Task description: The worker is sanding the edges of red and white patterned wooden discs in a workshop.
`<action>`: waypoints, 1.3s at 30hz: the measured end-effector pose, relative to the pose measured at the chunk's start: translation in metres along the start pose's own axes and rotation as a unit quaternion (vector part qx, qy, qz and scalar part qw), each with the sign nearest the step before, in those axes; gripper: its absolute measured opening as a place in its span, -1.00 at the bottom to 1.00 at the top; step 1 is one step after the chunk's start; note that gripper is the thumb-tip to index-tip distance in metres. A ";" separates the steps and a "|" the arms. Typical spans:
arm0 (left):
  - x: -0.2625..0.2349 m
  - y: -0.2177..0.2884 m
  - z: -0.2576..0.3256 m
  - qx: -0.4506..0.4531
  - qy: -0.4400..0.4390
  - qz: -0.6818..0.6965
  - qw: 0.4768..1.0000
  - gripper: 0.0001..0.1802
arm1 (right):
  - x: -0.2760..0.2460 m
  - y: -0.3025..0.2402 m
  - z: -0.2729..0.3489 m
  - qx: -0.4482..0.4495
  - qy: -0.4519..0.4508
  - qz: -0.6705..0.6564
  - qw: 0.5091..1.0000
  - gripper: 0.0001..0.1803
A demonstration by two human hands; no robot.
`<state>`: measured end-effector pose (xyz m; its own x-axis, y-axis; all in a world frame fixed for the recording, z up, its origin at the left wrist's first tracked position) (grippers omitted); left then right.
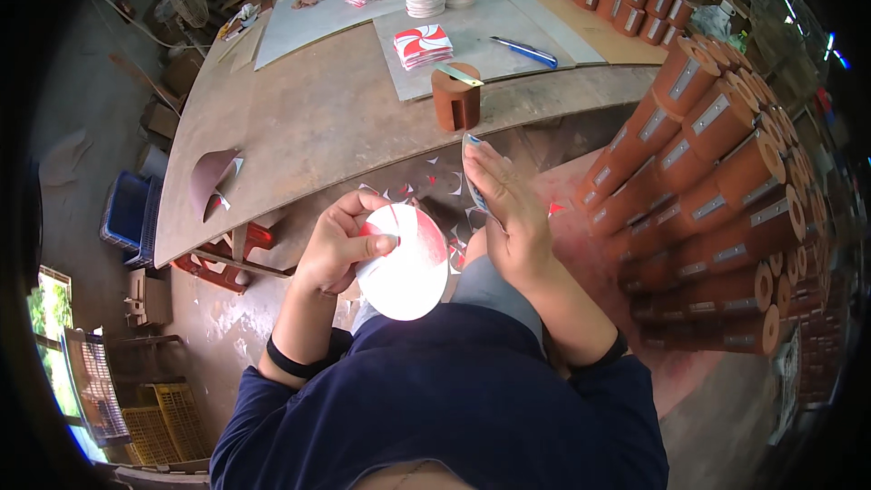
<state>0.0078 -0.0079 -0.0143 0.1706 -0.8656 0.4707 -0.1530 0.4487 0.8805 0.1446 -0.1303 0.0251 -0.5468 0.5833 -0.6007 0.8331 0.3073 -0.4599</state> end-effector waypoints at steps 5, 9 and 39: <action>0.011 -0.023 -0.003 -0.005 0.107 0.125 0.986 -0.57 | 0.013 -0.006 0.004 0.041 0.087 -0.088 0.991 -0.42; 0.031 -0.024 -0.006 -0.002 0.069 0.065 0.996 -0.58 | 0.020 0.012 0.011 0.095 0.147 -0.126 0.976 -0.41; 0.021 -0.017 -0.009 0.102 0.059 0.253 0.960 -0.57 | 0.006 -0.023 -0.014 -0.153 -0.044 0.105 0.982 -0.53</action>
<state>0.0223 -0.0314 -0.0190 0.1314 -0.5125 0.8486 -0.4302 0.7417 0.5146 0.1233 -0.1238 0.0415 -0.3551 0.5945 -0.7215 0.9067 0.4070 -0.1109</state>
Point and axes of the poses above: each hand's wrist, its own z-axis away from the middle knuckle, its own x-axis out of the palm, y = z × x, the point moved 5 cm from there along -z, towards the middle knuckle, and after that the axes turned 11 degrees about -y, right-handed, at the moved point
